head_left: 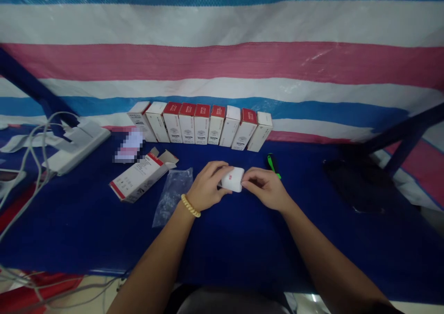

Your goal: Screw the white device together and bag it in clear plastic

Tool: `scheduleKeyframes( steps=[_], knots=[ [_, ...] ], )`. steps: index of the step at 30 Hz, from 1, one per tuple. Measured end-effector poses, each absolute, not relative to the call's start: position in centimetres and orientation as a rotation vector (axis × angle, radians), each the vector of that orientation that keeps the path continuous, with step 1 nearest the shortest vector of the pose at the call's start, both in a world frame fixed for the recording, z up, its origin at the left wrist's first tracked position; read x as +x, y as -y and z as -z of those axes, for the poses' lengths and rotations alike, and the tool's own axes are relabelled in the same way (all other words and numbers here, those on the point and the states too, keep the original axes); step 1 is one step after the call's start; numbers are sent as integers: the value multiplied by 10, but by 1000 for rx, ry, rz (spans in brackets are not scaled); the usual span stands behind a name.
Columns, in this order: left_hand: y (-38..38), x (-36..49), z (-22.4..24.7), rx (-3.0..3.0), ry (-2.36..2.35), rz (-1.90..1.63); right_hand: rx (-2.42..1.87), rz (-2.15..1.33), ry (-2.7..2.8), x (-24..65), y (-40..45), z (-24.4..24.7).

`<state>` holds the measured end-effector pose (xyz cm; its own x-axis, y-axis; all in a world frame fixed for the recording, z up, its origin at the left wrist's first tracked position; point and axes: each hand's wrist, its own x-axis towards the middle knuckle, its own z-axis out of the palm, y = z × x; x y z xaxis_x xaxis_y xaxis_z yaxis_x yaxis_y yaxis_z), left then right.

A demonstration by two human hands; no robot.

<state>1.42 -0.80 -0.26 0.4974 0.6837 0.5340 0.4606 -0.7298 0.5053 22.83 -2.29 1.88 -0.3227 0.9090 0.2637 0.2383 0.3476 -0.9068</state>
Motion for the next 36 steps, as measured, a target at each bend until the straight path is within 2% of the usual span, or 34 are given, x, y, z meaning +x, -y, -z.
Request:
scheduleKeyframes(
  steps=[6,14,20,30,36],
  knots=[
    [7,13,4,2654,-937,-1027,-1154,-1071,1799,229,21,-14],
    [10,18,4,2556,-860,-1097,-973,-1587,1295,231,15,-4],
    [16,21,2,2461,-824,-1048,-900,-1780,1152,229,17,-5],
    [22,35,3,2533,-1031,-1052,-963,-1667,1189,203,25,-3],
    [22,34,2,2274,-1020,-1215,-1013,-1284,1370,200,28,-2]
  ],
)
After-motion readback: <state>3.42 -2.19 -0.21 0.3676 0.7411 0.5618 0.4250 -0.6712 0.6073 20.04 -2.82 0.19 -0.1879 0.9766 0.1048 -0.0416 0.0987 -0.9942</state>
